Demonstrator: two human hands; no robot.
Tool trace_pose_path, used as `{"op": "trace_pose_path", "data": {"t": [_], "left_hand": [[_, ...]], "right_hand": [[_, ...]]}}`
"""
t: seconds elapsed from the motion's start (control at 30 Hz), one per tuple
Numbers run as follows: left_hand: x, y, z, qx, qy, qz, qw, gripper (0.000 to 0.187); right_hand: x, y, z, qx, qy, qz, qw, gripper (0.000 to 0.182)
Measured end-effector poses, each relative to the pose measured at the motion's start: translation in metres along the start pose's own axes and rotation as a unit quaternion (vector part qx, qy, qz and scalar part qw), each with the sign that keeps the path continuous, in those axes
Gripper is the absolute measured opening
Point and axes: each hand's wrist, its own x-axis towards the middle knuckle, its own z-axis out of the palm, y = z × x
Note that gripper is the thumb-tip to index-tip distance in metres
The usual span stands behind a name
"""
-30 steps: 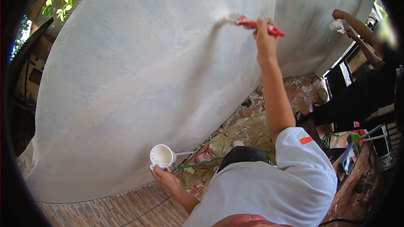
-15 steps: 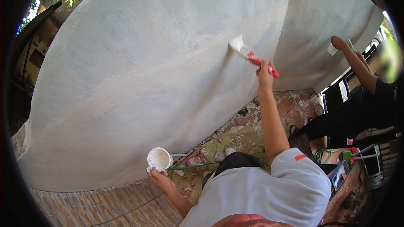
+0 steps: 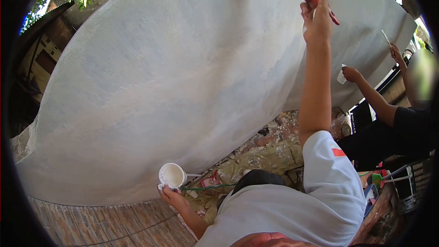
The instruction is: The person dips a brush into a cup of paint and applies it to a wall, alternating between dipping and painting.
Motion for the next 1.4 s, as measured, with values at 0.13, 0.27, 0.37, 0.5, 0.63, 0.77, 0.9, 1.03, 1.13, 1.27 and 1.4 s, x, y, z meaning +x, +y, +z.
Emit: {"op": "trace_pose_path", "data": {"t": [0.13, 0.27, 0.37, 0.5, 0.63, 0.77, 0.9, 1.03, 1.13, 1.27, 1.4], "left_hand": [[0.01, -0.012, -0.013, 0.016, -0.056, -0.001, 0.998, 0.033], [0.007, -0.012, -0.011, 0.006, -0.035, -0.001, 0.999, 0.031], [0.0, -0.003, -0.006, -0.001, -0.002, -0.011, 1.0, 0.028], [0.003, -0.004, -0.012, 0.005, -0.024, -0.014, 1.0, 0.025], [-0.006, 0.009, 0.006, -0.025, 0.009, -0.006, 1.0, 0.019], [-0.002, 0.006, 0.006, -0.011, -0.015, 0.012, 1.0, 0.018], [0.001, -0.001, 0.003, -0.004, -0.04, -0.013, 0.999, 0.04], [0.004, -0.007, -0.001, -0.009, -0.023, -0.022, 0.999, 0.041], [0.004, -0.011, -0.001, -0.01, -0.025, -0.02, 0.999, 0.038], [0.001, -0.008, 0.001, -0.009, -0.025, -0.023, 0.999, 0.035], [0.006, -0.01, -0.007, 0.018, -0.065, -0.023, 0.997, 0.034]], "right_hand": [[0.002, -0.021, 0.051, -0.05, -0.011, -0.116, 0.992, 0.016], [-0.046, 0.048, -0.008, -0.051, 0.032, -0.003, 0.998, 0.029], [-0.115, 0.107, -0.098, -0.149, 0.108, 0.115, 0.976, 0.028], [-0.198, 0.178, -0.208, -0.274, 0.135, 0.214, 0.928, 0.025], [-0.173, 0.145, -0.167, -0.257, 0.103, 0.247, 0.928, 0.026], [-0.069, 0.05, -0.061, -0.163, 0.005, 0.087, 0.983, 0.021], [0.019, -0.028, 0.017, -0.069, 0.012, -0.059, 0.996, 0.015], [0.021, -0.027, 0.052, -0.101, -0.047, -0.089, 0.99, 0.019], [-0.018, 0.027, 0.008, -0.062, -0.02, -0.002, 0.998, 0.028], [-0.122, 0.111, -0.112, -0.149, 0.109, 0.148, 0.972, 0.028], [-0.227, 0.217, -0.252, -0.385, 0.157, 0.226, 0.881, 0.022]]}}
